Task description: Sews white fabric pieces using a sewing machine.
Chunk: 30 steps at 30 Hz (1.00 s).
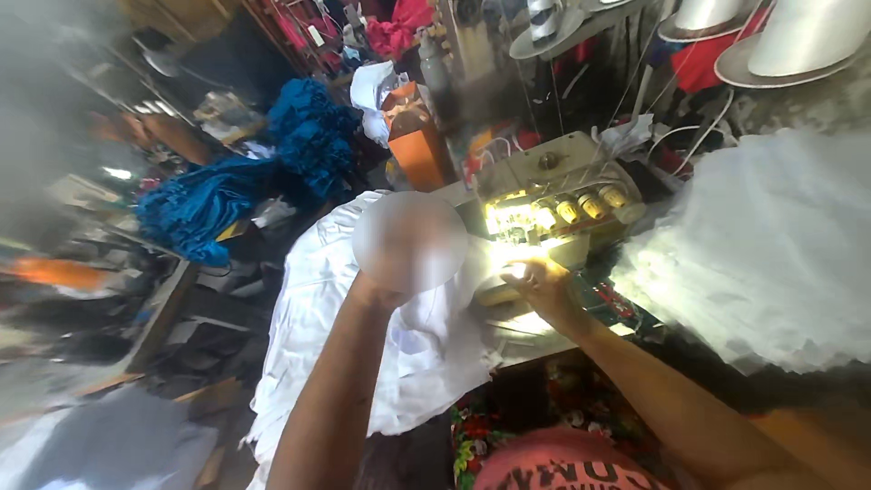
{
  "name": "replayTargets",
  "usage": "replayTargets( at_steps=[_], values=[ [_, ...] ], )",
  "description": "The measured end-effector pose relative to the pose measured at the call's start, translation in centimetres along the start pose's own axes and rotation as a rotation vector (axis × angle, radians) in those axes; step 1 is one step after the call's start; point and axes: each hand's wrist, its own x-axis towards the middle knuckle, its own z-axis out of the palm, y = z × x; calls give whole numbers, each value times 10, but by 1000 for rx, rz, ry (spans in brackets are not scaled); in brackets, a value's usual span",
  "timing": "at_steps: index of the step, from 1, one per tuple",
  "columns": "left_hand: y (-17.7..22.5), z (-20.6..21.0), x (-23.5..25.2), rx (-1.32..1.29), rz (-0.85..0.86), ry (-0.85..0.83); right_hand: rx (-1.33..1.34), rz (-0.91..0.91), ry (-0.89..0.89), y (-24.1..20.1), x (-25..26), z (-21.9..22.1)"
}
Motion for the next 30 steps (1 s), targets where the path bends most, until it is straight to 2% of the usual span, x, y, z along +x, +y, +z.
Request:
replayTargets(
  at_steps=[3, 6, 10, 13, 19, 24, 28, 30],
  values=[
    [4, -2, 4, 32, 26, -51, -11, -82, -103, 8, 19, -1],
    [5, -9, 7, 54, 40, -78, -60, -143, -160, 39, 17, -1],
    [3, -18, 12, 45, 73, -121, 38, 17, -172, 57, 9, -10],
    [2, -23, 17, -7, 104, -195, 108, 17, -182, 61, 14, -12],
    [2, -24, 24, -62, 158, -188, 247, 81, -231, 51, 27, -10],
    [5, -25, 27, -54, 160, -139, 282, 227, -283, 44, 28, -17],
    [14, -23, 34, 58, 105, -155, 320, 89, -353, 62, 24, -22],
    [20, -20, 37, 131, 69, -202, 376, 112, -387, 63, 21, -26]
  ],
)
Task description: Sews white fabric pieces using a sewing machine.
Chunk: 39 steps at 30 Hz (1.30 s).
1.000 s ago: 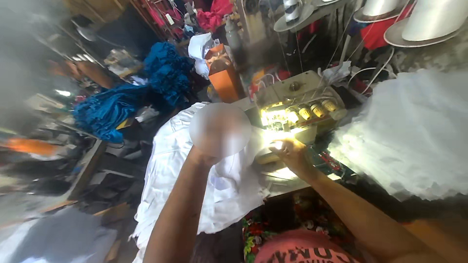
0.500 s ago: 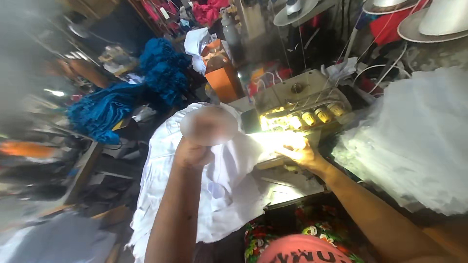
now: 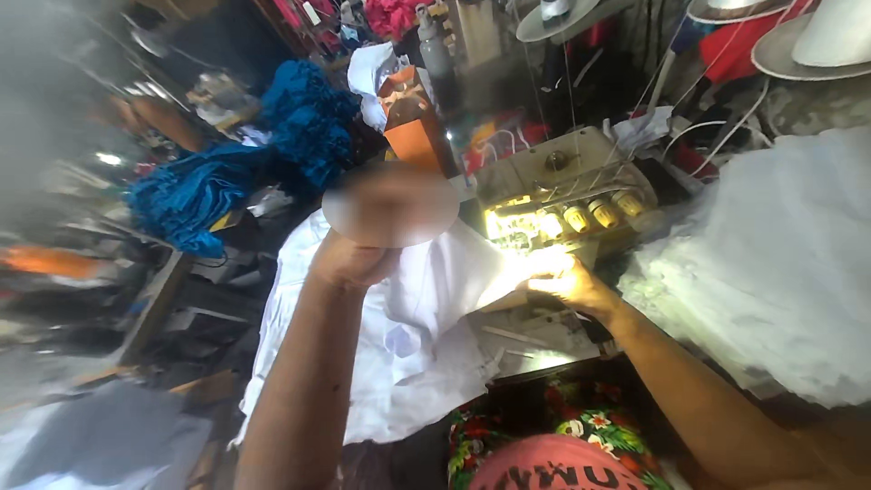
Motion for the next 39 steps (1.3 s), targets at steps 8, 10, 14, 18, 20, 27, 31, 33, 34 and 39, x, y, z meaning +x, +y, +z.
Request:
replayTargets(
  at_steps=[8, 10, 14, 18, 20, 27, 31, 33, 34, 39],
  values=[
    [0, 19, -2, -2, -82, -60, 236, 182, -51, 2, -14, 5],
    [-1, 22, -3, 18, -98, -68, 240, 181, -45, 3, -14, 7],
    [-6, 29, -6, 27, -161, -95, 240, 159, -39, 1, -12, 8],
    [-14, 36, -9, 117, -224, -141, 257, 191, -54, 0, -12, 8],
    [-17, 40, -9, 183, -275, -171, 257, 210, -60, 1, -14, 8],
    [-37, 47, -11, 312, -341, -241, 297, 288, -56, -2, -19, 9],
    [-56, 51, -14, 414, -340, -249, 282, 270, -65, -3, -21, 9],
    [-68, 53, -19, 481, -290, -260, 284, 257, -66, -1, -22, 9],
    [-73, 54, -20, 537, -253, -270, 280, 252, -69, 0, -23, 9],
    [-81, 57, -18, 749, -287, -208, 262, 258, -52, -1, -23, 10]
  ],
)
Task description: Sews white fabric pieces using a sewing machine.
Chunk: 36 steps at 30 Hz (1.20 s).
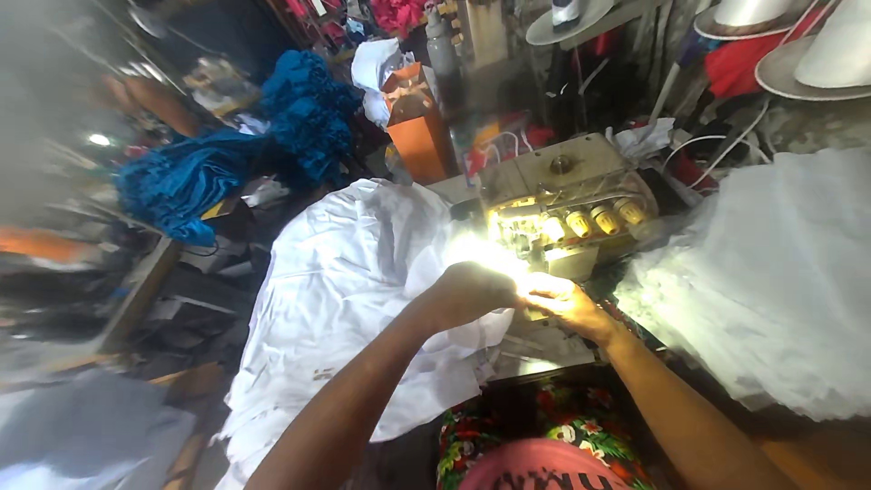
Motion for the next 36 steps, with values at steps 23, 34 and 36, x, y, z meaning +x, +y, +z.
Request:
replayTargets(
  at_steps=[23, 34, 36],
  values=[
    [16, -11, 28, 186, -236, 105, -491, -2, 122, -3, -3, 110],
    [3, 14, 9, 514, 211, 321, -418, -223, 442, -13, 10, 33],
    [10, 16, 11, 569, 274, 301, -308, -204, 230, -20, 19, 12]
  ],
)
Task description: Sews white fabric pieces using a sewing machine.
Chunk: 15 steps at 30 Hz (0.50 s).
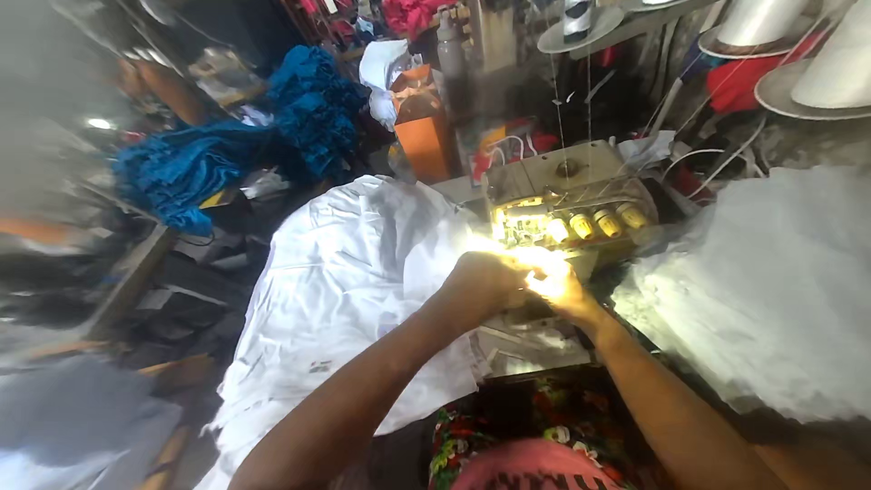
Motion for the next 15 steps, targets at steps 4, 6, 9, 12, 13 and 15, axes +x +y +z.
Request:
replayTargets(
  at_steps=[4, 6, 9, 12, 13, 15],
  values=[
    [-8, -9, 2, 1, -33, -102, 114, -32, -215, -7, 1, -14],
    [-24, -21, 4, -103, -154, -307, 102, -6, -219, -2, -10, -14],
    [-53, -25, 3, -206, -178, -378, 108, 60, -195, 5, -25, -10],
    [-39, -30, 0, -423, -260, -368, 44, 43, -161, 9, -35, -5],
    [-24, -32, -2, -488, -314, -374, 10, 22, -152, 10, -38, -4],
    [6, -29, -12, -497, -391, -336, -86, -27, -123, 12, -44, -2]
  ],
)
